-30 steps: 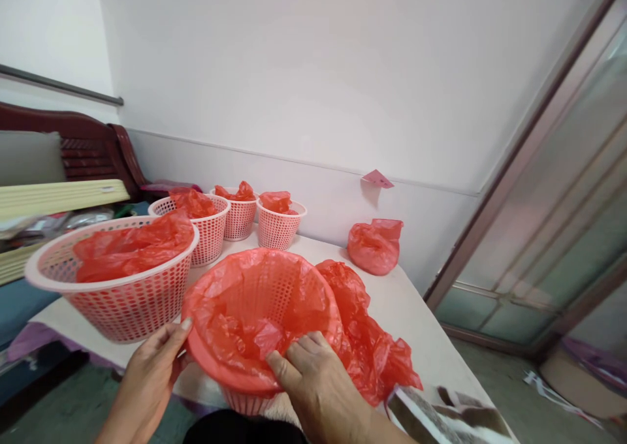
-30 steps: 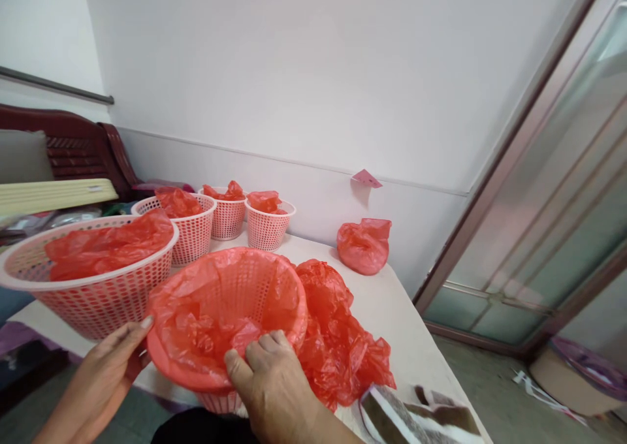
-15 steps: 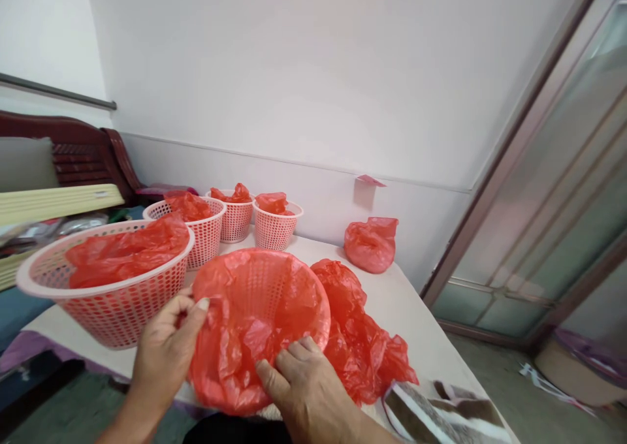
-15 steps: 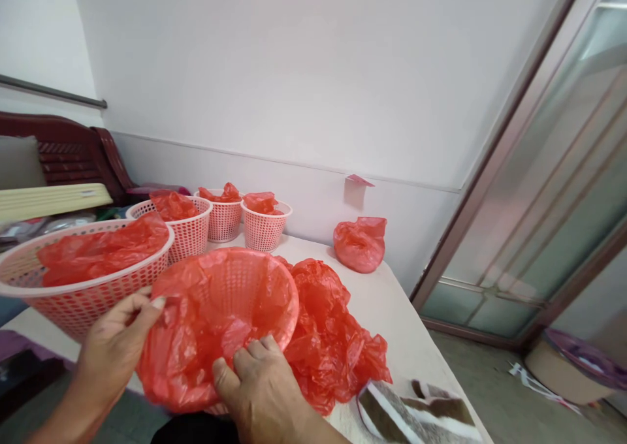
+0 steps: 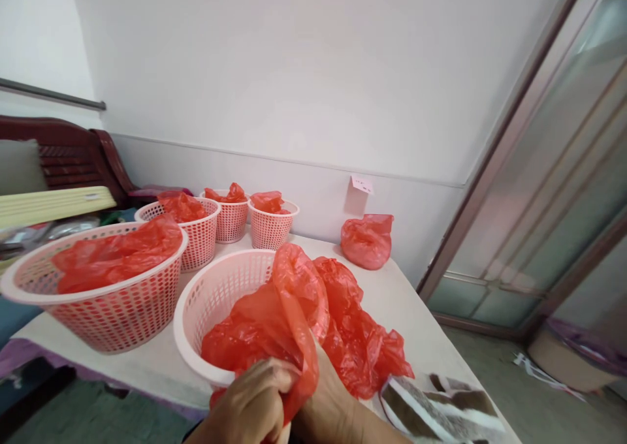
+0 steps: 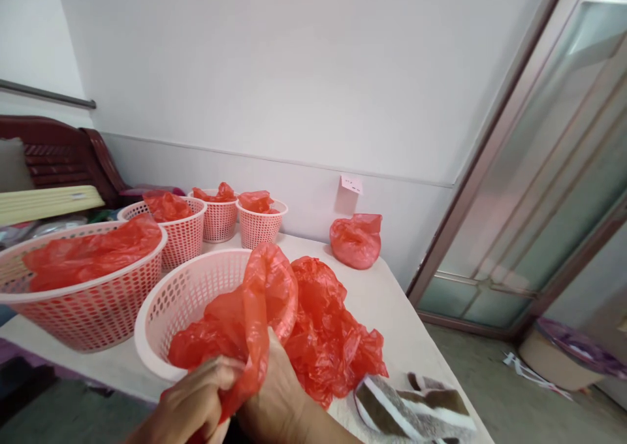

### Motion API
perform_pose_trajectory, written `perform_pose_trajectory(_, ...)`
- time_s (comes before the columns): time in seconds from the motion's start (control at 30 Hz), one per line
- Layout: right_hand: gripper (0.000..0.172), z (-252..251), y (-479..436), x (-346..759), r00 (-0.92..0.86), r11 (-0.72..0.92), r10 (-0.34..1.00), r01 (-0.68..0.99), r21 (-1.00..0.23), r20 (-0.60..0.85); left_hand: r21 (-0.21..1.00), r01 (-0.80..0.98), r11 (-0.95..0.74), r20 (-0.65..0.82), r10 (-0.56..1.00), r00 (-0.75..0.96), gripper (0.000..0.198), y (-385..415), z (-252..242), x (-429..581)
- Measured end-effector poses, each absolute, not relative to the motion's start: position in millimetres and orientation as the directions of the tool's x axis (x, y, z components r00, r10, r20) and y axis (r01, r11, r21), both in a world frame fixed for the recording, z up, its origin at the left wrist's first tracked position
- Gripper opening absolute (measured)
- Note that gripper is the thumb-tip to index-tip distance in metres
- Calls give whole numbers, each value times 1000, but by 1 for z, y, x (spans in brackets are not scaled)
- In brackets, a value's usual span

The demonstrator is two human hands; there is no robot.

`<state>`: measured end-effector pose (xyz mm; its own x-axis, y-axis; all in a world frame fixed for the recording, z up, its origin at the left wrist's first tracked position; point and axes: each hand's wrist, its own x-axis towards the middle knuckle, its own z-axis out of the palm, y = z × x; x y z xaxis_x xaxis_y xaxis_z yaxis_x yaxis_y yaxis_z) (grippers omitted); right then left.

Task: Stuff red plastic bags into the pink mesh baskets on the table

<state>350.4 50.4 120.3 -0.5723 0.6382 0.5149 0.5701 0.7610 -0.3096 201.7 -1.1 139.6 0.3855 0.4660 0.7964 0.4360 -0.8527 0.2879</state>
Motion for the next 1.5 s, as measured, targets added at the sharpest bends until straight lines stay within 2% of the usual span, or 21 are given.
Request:
perform_pose_trajectory(0.1, 14, 135, 44, 356, -557, 849, 509, 450, -276, 657, 168, 584, -794, 824, 438, 359, 23, 1, 135, 191)
perform_pose_trajectory(0.2, 17, 145, 37, 361, -563, 891, 451, 327, -315, 692, -9, 701, -713, 831, 385, 402, 43, 6, 134, 177)
perform_pose_trajectory(0.23, 18, 146, 34, 361, -573, 892, 452, 290, -346, 684, -34, 726, -686, 831, 384, 402, 43, 7, 133, 173)
perform_pose_trajectory(0.3, 19, 149, 30, 361, -562, 884, 462, 232, -405, 686, -11, 749, -662, 815, 428, 390, 36, 9, 133, 167)
perform_pose_trajectory(0.4, 20, 155, 30, 362, -443, 854, 519, 225, -470, 731, 59, 718, -693, 799, 464, 382, 26, 10, 131, 164)
perform_pose_trajectory(0.53, 17, 163, 54, 378, -203, 761, 623, 380, -526, 756, 110, 625, -773, 803, 439, 402, 19, 10, 125, 164)
perform_pose_trajectory(0.6, 16, 162, 77, 390, -86, 649, 706, 477, -593, 703, 122, 596, -794, 803, 432, 411, 19, 10, 123, 164)
perform_pose_trajectory(0.67, 29, 156, 101, 402, 27, 492, 816, 491, -719, 577, 83, 606, -791, 804, 413, 428, 16, 8, 124, 166)
perform_pose_trajectory(0.77, 47, 143, 129, 411, 133, 215, 956, 286, -934, 261, -4, 673, -740, 810, 392, 436, 6, 6, 131, 171)
perform_pose_trajectory(0.83, 42, 136, 140, 412, 82, 97, 990, 160, -982, 112, -41, 717, -695, 820, 387, 422, 9, 5, 135, 173)
perform_pose_trajectory(0.87, 37, 134, 144, 412, 42, 75, 996, 126, -989, 81, -49, 728, -684, 823, 385, 417, 13, 5, 136, 174)
perform_pose_trajectory(0.97, 28, 130, 153, 413, 8, 63, 998, 58, -996, 64, -35, 716, -697, 815, 396, 424, 22, 7, 136, 173)
perform_pose_trajectory(1.1, 20, 131, 157, 419, 92, 80, 992, 8, -997, 81, 21, 663, -748, 797, 413, 440, 21, 8, 138, 168)
perform_pose_trajectory(1.3, 22, 149, 148, 417, 122, 197, 973, 15, -980, 197, -12, 720, -694, 853, 370, 370, 20, 7, 128, 165)
perform_pose_trajectory(1.4, 27, 149, 152, 415, 133, 195, 971, 51, -980, 200, 96, 785, -611, 876, 427, 225, 24, 6, 115, 159)
perform_pose_trajectory(1.5, 32, 138, 156, 415, 124, 119, 984, 53, -991, 125, 233, 775, -587, 840, 523, 143, 28, 3, 110, 156)
